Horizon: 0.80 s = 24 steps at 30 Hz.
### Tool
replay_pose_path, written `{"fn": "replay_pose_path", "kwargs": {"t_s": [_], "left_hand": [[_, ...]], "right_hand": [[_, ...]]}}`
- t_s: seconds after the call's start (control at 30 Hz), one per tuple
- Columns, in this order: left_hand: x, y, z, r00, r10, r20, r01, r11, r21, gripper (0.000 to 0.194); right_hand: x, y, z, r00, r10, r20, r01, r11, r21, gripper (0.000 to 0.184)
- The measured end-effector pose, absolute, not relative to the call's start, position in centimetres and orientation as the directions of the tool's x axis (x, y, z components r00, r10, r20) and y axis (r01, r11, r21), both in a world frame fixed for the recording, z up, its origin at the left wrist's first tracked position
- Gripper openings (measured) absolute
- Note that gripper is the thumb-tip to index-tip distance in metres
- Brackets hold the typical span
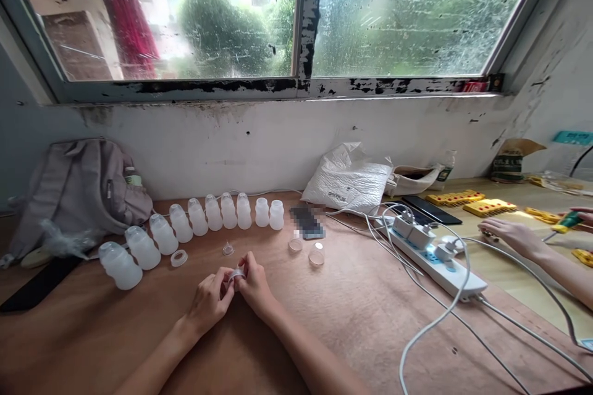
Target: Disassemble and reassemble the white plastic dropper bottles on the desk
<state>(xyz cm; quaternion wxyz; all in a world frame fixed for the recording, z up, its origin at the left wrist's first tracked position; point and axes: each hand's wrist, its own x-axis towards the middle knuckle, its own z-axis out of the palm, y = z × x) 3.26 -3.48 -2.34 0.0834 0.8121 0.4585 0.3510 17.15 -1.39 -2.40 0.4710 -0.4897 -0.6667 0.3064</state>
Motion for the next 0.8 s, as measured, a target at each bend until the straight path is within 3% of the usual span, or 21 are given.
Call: {"fn": "replay_pose_path", "kwargs": {"t_s": [0.07, 0.13, 0.23, 0.33, 0.47, 0.6, 0.7, 0.8], "left_hand": [[3.5, -3.7, -2.0, 0.31, 0.83, 0.463, 0.63, -0.544, 0.554, 0.017], [3.9, -3.8, -1.7, 0.259, 0.888, 0.381, 0.486, -0.46, 0.743, 0.02], [4.8, -3.8, -1.6, 0.082, 0.988, 0.133, 0.073, -0.139, 0.988, 0.033], [5.6, -3.3, -1.8, 0.018, 0.999, -0.049, -0.233, 0.052, 0.971, 0.046], [6.8, -2.2, -1.6, 0.045, 0.999, 0.021, -0.304, -0.007, 0.953, 0.037], [7.9, -0.4, -1.4, -0.001, 1.0, 0.002, -0.379, -0.002, 0.925, 0.029], [8.1, 0.4, -1.7, -0.078, 0.997, -0.009, -0.427, -0.026, 0.904, 0.029], [7.7, 0.5, -2.0, -0.094, 0.995, -0.032, -0.48, -0.017, 0.877, 0.03]], "right_hand": [[17.3, -1.3, -2.4, -0.064, 0.938, 0.34, 0.382, 0.338, -0.86, 0.016], [17.5, -1.2, -2.5, -0.042, 0.927, 0.373, 0.414, 0.356, -0.838, 0.013], [17.9, -0.9, -2.6, 0.012, 0.899, 0.439, 0.463, 0.384, -0.799, 0.006], [18.3, -0.6, -2.8, 0.042, 0.887, 0.46, 0.52, 0.374, -0.768, 0.003], [18.4, -0.5, -3.0, 0.024, 0.902, 0.431, 0.598, 0.333, -0.729, 0.004], [18.4, -0.7, -2.7, 0.053, 0.916, 0.398, 0.535, 0.311, -0.786, 0.007], [18.5, -0.5, -2.4, 0.026, 0.91, 0.414, 0.447, 0.36, -0.819, 0.02], [18.9, 1.2, -2.0, -0.001, 0.888, 0.46, 0.495, 0.4, -0.772, 0.038]]}}
